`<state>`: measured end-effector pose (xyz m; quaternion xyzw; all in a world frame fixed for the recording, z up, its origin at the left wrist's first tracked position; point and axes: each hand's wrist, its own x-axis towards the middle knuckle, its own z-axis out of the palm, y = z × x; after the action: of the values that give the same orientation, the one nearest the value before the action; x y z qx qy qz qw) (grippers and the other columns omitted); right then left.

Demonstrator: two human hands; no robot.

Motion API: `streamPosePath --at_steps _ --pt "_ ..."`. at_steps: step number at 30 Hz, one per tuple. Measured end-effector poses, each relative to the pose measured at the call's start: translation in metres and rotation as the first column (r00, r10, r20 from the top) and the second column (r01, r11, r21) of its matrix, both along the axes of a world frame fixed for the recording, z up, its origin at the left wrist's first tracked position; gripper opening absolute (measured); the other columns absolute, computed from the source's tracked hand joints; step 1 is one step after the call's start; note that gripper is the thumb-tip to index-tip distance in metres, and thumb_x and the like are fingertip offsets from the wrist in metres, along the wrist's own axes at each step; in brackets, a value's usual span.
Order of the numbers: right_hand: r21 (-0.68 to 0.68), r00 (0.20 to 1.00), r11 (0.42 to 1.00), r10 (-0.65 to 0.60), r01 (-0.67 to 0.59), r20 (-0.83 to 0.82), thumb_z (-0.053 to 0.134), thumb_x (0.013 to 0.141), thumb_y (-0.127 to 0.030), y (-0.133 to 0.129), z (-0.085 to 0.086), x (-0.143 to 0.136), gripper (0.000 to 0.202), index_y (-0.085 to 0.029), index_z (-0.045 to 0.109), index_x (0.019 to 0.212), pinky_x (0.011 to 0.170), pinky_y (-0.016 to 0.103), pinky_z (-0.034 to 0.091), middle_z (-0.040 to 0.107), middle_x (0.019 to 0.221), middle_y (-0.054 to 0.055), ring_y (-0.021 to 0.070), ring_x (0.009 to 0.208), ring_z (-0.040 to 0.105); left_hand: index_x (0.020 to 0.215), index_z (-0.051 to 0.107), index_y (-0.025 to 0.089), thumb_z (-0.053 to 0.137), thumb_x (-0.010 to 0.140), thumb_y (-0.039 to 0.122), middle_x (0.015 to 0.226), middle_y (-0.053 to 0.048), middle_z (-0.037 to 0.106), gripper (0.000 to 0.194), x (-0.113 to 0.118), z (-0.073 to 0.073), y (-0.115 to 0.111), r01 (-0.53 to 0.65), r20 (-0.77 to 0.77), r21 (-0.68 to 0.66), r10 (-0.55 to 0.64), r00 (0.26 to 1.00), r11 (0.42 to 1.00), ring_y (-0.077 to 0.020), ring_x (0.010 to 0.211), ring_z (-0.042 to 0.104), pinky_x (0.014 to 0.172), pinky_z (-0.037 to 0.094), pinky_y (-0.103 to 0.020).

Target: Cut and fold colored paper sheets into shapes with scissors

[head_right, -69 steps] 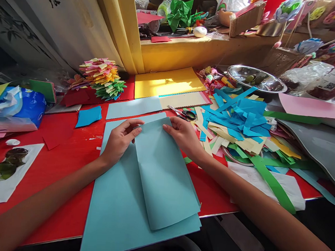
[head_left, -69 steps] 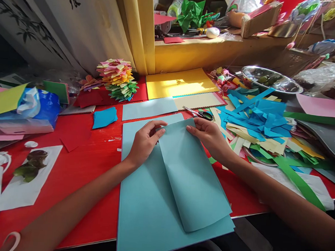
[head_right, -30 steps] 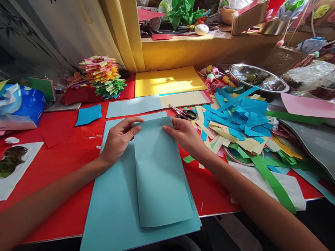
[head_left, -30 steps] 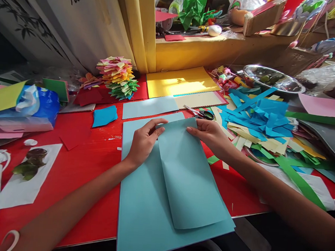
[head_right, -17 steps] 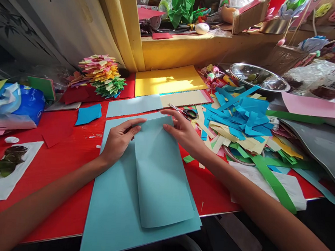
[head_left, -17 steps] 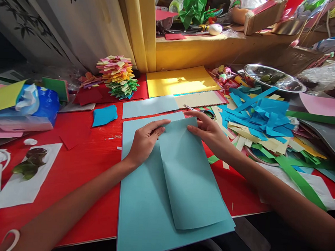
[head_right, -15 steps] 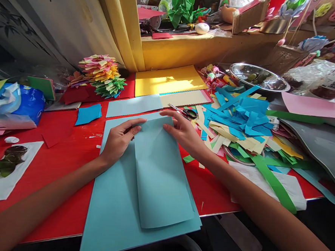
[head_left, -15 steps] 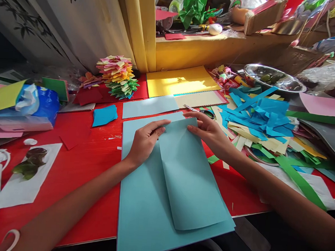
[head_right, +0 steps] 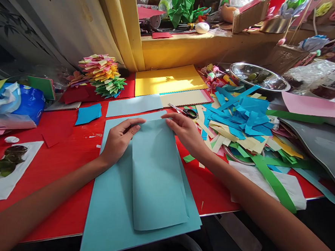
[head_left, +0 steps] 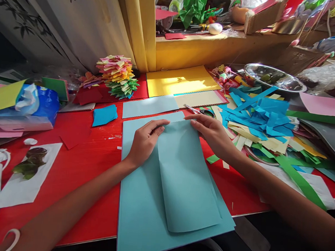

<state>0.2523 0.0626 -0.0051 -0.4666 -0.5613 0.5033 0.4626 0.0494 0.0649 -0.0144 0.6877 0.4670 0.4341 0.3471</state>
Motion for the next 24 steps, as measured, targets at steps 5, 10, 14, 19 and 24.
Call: streamPosePath --at_steps 5,10,14,19,24 --pt "-0.098 0.986 0.995 -0.018 0.001 -0.168 0.059 0.081 -0.041 0.0038 -0.0030 0.0021 0.026 -0.016 0.066 0.089 0.064 0.025 0.048 0.061 0.076 0.003 0.0126 0.069 0.057 0.104 0.066 0.023 0.051 0.086 0.028 0.098 -0.002 0.067 0.024 -0.0007 -0.0009 0.0009 -0.028 0.004 0.032 0.028 1.000 0.999 -0.0141 0.085 0.059 0.075 0.047 -0.025" --pt "-0.106 0.984 0.994 -0.023 0.004 -0.176 0.062 0.080 -0.039 0.0041 -0.0026 0.0021 0.024 -0.016 0.067 0.088 0.063 0.025 0.048 0.062 0.076 0.003 0.0126 0.068 0.058 0.104 0.066 0.023 0.051 0.086 0.027 0.096 -0.001 0.067 0.023 -0.0012 -0.0009 0.0015 -0.016 0.008 0.035 0.016 1.000 0.999 -0.0123 0.080 0.058 0.072 0.046 -0.023" --pt "-0.122 0.984 0.992 -0.050 0.030 -0.169 0.064 0.078 -0.039 0.0039 -0.0014 0.0019 0.024 -0.017 0.068 0.086 0.061 0.024 0.048 0.063 0.076 0.003 0.0121 0.067 0.058 0.104 0.066 0.024 0.051 0.086 0.026 0.092 -0.001 0.066 0.023 -0.0016 -0.0017 0.0017 0.009 0.008 0.047 -0.010 1.000 0.999 -0.0111 0.074 0.055 0.066 0.044 -0.022" --pt "-0.136 0.981 0.990 -0.056 0.031 -0.185 0.064 0.077 -0.036 0.0035 0.0005 0.0027 0.021 -0.016 0.069 0.082 0.059 0.022 0.047 0.063 0.073 0.003 0.0116 0.065 0.058 0.105 0.066 0.026 0.050 0.086 0.023 0.083 0.000 0.062 0.025 -0.0021 -0.0029 0.0018 0.035 -0.005 0.066 -0.035 0.999 0.997 -0.0092 0.065 0.048 0.060 0.041 -0.021" --pt "-0.143 0.977 0.989 -0.056 0.027 -0.206 0.062 0.079 -0.032 0.0032 0.0011 0.0020 0.017 -0.016 0.068 0.080 0.059 0.021 0.048 0.062 0.072 0.003 0.0108 0.063 0.058 0.104 0.067 0.026 0.050 0.086 0.023 0.081 0.000 0.060 0.025 -0.0027 -0.0028 0.0009 0.041 0.020 0.080 -0.043 0.999 0.996 -0.0089 0.065 0.045 0.058 0.040 -0.020"
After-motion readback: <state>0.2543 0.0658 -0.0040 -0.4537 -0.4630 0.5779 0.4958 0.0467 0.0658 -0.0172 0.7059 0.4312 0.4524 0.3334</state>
